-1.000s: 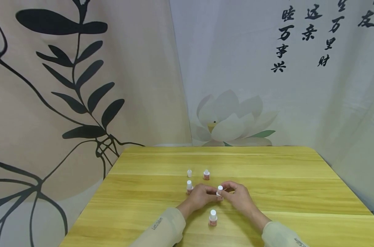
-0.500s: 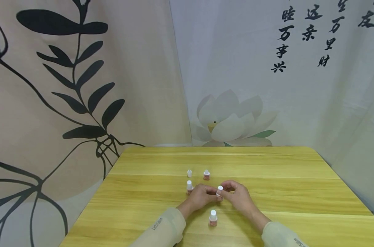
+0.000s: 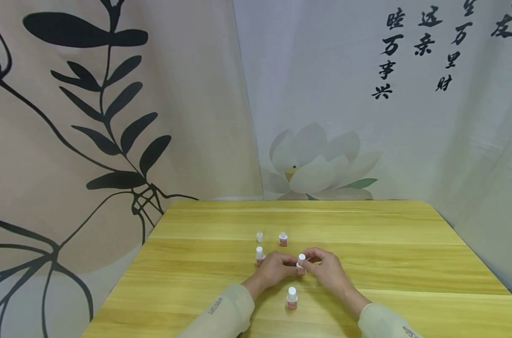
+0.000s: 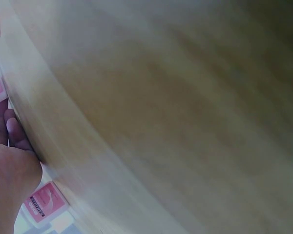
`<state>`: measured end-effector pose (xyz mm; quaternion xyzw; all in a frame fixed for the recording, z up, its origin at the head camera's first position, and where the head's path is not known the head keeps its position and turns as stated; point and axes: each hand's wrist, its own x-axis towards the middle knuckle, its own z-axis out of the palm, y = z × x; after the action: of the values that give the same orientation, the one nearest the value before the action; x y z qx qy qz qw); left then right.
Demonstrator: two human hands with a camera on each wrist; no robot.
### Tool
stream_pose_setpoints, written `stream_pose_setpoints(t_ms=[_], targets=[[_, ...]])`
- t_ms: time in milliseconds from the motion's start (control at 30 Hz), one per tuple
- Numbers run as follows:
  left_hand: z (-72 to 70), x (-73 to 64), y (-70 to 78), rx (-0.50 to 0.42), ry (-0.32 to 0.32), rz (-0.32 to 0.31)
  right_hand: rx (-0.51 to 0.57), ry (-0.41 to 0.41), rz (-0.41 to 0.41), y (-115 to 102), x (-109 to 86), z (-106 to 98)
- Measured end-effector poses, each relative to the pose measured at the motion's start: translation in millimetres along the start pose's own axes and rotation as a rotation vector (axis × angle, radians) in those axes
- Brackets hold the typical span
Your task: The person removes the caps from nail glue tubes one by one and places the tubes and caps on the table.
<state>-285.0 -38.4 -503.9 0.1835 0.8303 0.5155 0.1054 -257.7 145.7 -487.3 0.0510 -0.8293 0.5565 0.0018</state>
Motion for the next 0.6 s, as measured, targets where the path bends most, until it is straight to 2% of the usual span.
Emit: stream_pose_setpoints(t_ms=[300, 600], targets=[[-1.8, -0.6, 0.7, 0.028, -0.003, 0.006, 0.020, 0.008, 0.008, -2.6, 0.5, 0.2], [-1.2, -0.4, 0.1, 0.040, 0.009, 0.018, -0.014, 0.014, -0.005, -2.4, 1.7, 0.7]])
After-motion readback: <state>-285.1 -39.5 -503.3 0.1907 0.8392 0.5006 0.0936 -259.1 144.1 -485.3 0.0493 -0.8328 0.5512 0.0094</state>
